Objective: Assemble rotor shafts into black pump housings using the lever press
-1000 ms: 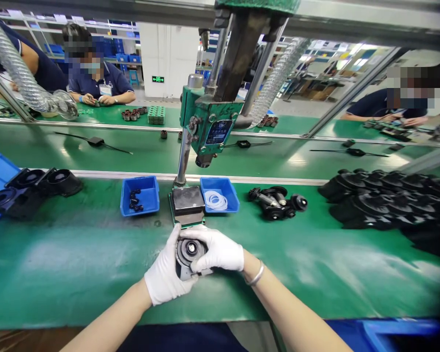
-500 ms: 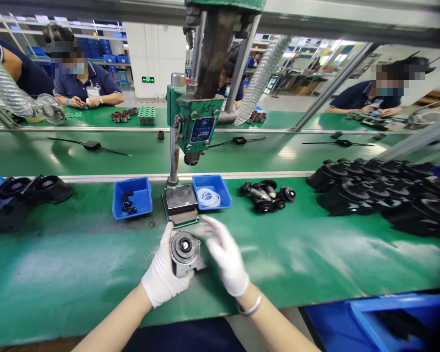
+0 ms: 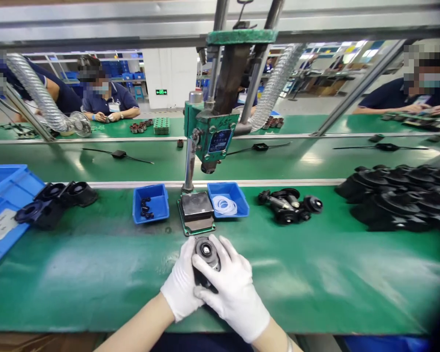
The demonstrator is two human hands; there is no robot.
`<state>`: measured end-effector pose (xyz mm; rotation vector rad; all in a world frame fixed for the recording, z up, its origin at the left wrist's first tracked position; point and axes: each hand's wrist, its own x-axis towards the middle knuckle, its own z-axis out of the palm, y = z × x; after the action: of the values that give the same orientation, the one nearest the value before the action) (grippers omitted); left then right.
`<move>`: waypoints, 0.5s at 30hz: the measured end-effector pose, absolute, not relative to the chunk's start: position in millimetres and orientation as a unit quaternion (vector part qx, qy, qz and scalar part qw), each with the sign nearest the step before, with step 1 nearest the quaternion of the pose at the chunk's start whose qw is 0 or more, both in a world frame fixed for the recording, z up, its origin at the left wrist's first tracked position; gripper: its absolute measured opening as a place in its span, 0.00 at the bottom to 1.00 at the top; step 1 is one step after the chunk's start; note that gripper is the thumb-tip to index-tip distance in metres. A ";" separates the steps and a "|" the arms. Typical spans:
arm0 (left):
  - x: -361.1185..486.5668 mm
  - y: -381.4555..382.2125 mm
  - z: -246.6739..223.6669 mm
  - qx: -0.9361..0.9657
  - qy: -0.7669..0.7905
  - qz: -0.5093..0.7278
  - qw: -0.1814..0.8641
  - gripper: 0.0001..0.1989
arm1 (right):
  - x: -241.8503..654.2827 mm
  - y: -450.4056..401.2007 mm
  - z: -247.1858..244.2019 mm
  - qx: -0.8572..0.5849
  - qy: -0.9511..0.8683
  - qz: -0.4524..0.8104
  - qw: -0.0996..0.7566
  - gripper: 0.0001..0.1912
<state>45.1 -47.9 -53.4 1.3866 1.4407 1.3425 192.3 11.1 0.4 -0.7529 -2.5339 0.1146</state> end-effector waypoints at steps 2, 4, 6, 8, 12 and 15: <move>24.9 -57.3 -48.1 0.572 0.532 0.502 0.370 0.52 | 190.2 10.9 -0.8 -0.284 -0.929 0.036 0.235 0.28; 5.5 -66.2 -43.6 0.556 0.514 0.519 0.397 0.46 | 191.9 12.5 1.3 -0.278 -0.929 0.045 0.241 0.27; -8.3 -71.6 -41.6 0.493 0.513 0.568 0.414 0.40 | 195.7 15.7 7.0 -0.256 -0.931 0.058 0.254 0.25; -14.9 -72.7 -41.6 0.433 0.515 0.612 0.415 0.38 | 199.9 20.4 14.1 -0.235 -0.926 0.054 0.290 0.21; -14.5 -70.0 -41.4 0.415 0.517 0.616 0.425 0.38 | 202.3 29.0 19.3 -0.247 -0.897 0.029 0.365 0.17; -13.1 -70.1 -40.4 0.423 0.525 0.604 0.425 0.37 | 198.3 29.7 13.6 -0.242 -0.927 0.048 0.282 0.20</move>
<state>-13.1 -70.1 -40.4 1.0570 1.3124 1.5103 198.3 29.7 13.6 -0.6491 -2.4822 0.1294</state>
